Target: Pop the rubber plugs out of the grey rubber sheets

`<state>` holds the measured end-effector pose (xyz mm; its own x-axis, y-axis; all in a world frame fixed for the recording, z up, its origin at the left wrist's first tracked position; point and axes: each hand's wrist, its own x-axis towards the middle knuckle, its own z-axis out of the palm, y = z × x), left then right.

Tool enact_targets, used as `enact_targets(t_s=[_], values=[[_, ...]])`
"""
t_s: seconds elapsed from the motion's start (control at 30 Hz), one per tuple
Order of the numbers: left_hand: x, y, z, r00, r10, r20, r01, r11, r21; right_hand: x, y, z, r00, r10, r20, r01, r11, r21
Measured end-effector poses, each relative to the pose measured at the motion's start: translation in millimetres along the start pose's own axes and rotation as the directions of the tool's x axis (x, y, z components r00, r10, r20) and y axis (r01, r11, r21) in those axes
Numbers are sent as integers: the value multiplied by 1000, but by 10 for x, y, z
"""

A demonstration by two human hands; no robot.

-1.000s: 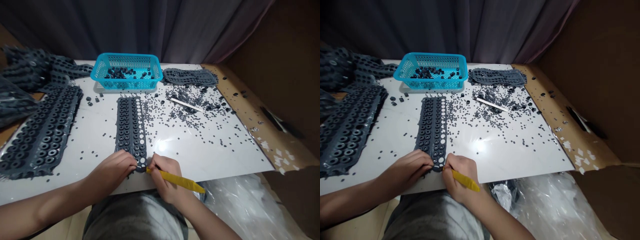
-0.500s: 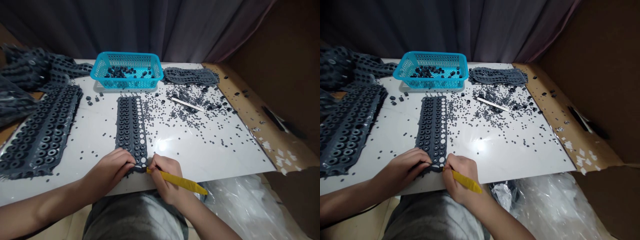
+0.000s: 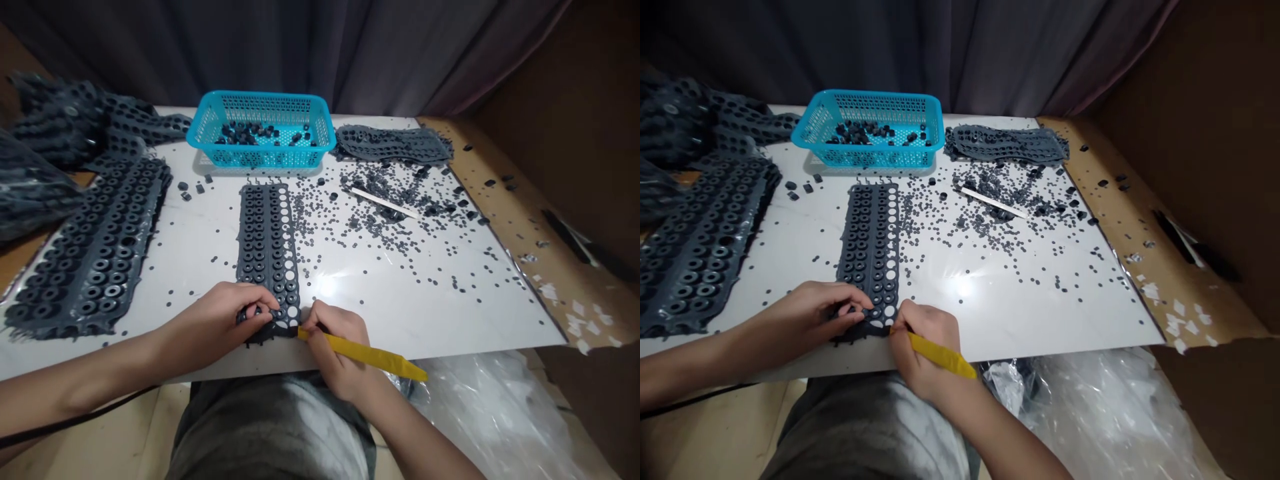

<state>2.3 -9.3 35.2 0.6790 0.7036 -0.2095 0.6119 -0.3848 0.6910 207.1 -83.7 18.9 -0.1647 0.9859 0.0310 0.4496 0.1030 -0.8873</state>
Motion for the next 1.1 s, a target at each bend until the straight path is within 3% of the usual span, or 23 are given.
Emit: enact_targets(t_s=[0.2,0.47,0.8,1.1], values=[[-5,37,-30,1000,-11,20,12,1000,-7,-7,22,8,1000,-9,0,9,1000,5],[-65,-15,17,989,150,17,-149,989,-12,-12,37,8,1000,-26,-7,26,1000,15],[-70,-23,53,977,211,-22,-211,977,-12,-15,32,12,1000,6,-9,-6,1000,17],[-74,7,54,982,173,-72,-171,985,37,-26,69,35,999,29,-23,-28,998,50]])
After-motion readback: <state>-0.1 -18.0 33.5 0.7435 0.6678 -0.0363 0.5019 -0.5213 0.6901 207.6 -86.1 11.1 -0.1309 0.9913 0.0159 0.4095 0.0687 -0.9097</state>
